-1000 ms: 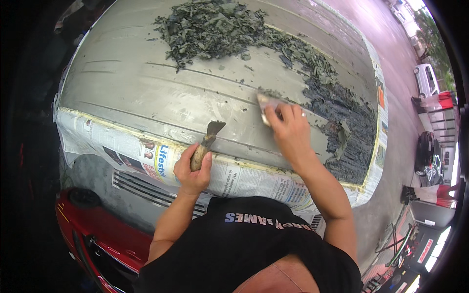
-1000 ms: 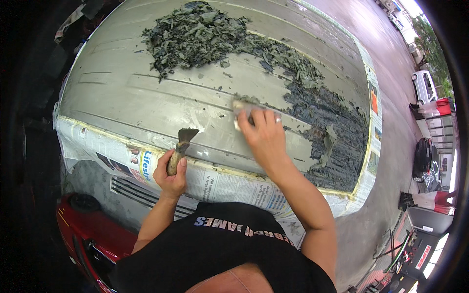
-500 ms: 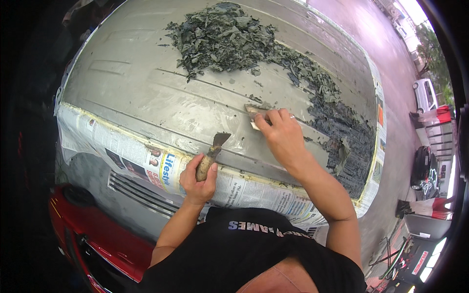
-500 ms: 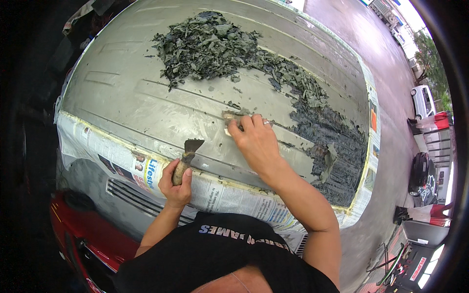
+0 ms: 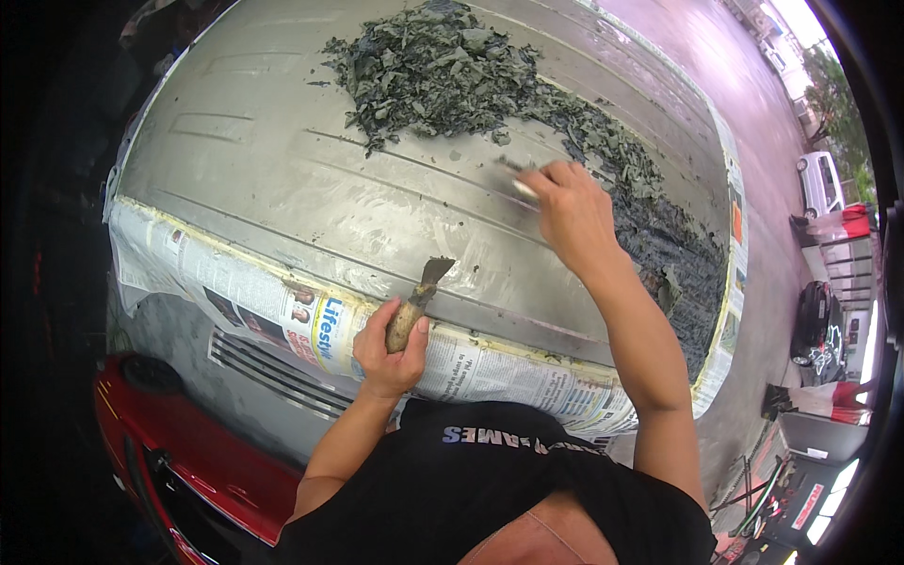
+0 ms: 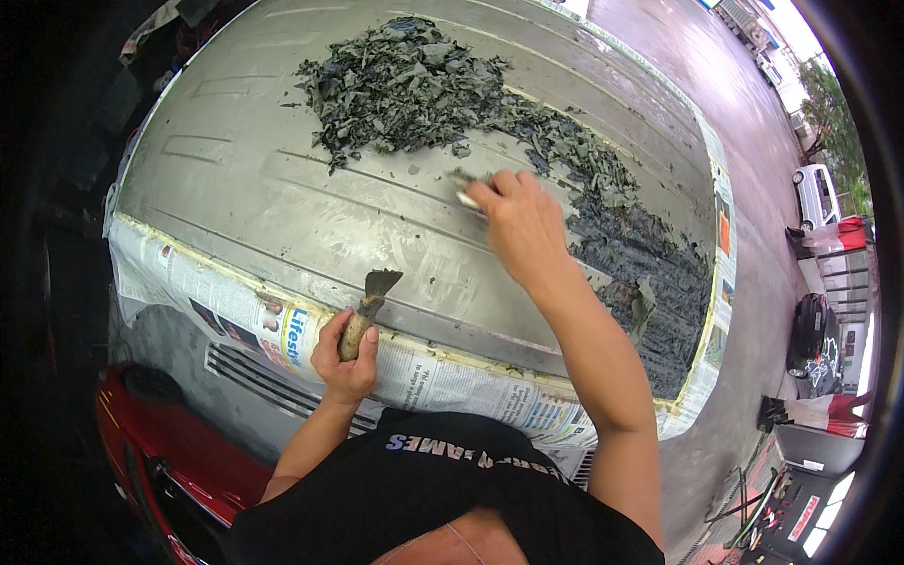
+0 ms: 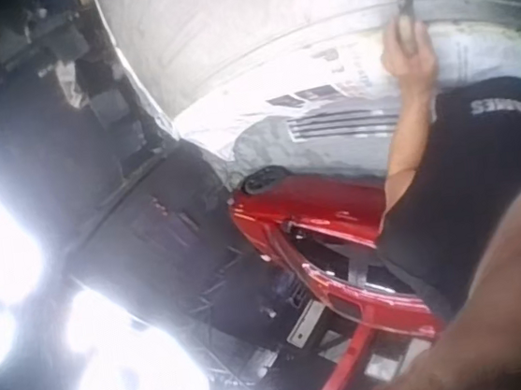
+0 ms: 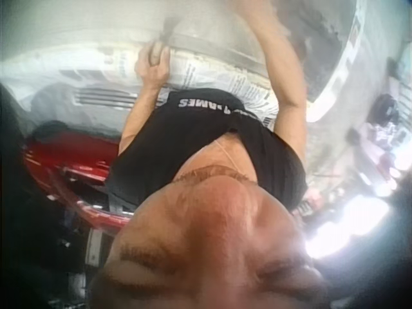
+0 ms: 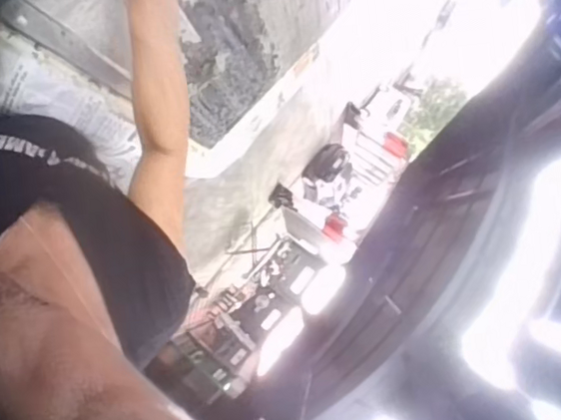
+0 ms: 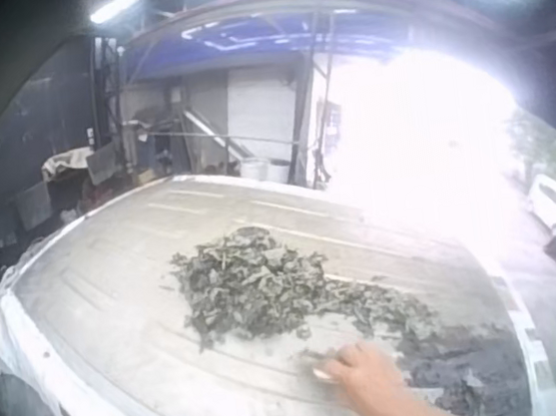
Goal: The person scrapes thick, dried paint off the hood of a car using a putty knife and a scraper. They repeatedly lift and remove chunks of paint, working across the surface of the hood.
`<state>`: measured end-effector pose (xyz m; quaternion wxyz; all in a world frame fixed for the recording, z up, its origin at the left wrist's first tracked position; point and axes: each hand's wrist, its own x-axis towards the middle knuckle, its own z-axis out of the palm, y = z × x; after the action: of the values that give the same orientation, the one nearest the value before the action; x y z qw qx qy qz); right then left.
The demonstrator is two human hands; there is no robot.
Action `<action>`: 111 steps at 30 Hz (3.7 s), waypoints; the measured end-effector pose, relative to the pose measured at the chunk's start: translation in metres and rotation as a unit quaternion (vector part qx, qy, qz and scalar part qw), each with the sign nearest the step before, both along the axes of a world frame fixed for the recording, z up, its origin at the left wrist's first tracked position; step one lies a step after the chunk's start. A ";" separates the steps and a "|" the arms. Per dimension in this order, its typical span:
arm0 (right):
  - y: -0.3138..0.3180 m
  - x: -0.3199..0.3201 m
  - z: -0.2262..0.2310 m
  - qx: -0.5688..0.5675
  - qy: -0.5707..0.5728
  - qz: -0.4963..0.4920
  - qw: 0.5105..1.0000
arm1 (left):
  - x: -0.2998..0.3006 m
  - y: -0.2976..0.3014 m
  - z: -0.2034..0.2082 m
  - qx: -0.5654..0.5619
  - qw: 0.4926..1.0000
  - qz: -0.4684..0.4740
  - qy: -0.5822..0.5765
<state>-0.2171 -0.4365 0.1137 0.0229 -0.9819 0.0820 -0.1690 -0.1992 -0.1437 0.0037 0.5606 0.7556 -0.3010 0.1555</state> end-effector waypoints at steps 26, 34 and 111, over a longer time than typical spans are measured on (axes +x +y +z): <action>-0.067 -0.154 -0.009 0.040 0.044 -0.043 0.997 | -0.004 -0.004 -0.004 0.016 0.998 -0.023 0.057; -0.082 -0.133 -0.006 0.039 0.080 -0.002 0.996 | -0.004 -0.003 -0.009 0.033 0.998 -0.023 0.051; -0.073 -0.223 0.023 0.259 -0.163 -0.259 0.916 | -0.004 -0.005 -0.002 0.035 0.989 -0.070 0.129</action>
<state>-0.4402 -0.5096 0.1364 0.2451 -0.8449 0.3694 -0.2995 -0.2033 -0.1483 0.0018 0.5773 0.7658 -0.2833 0.0064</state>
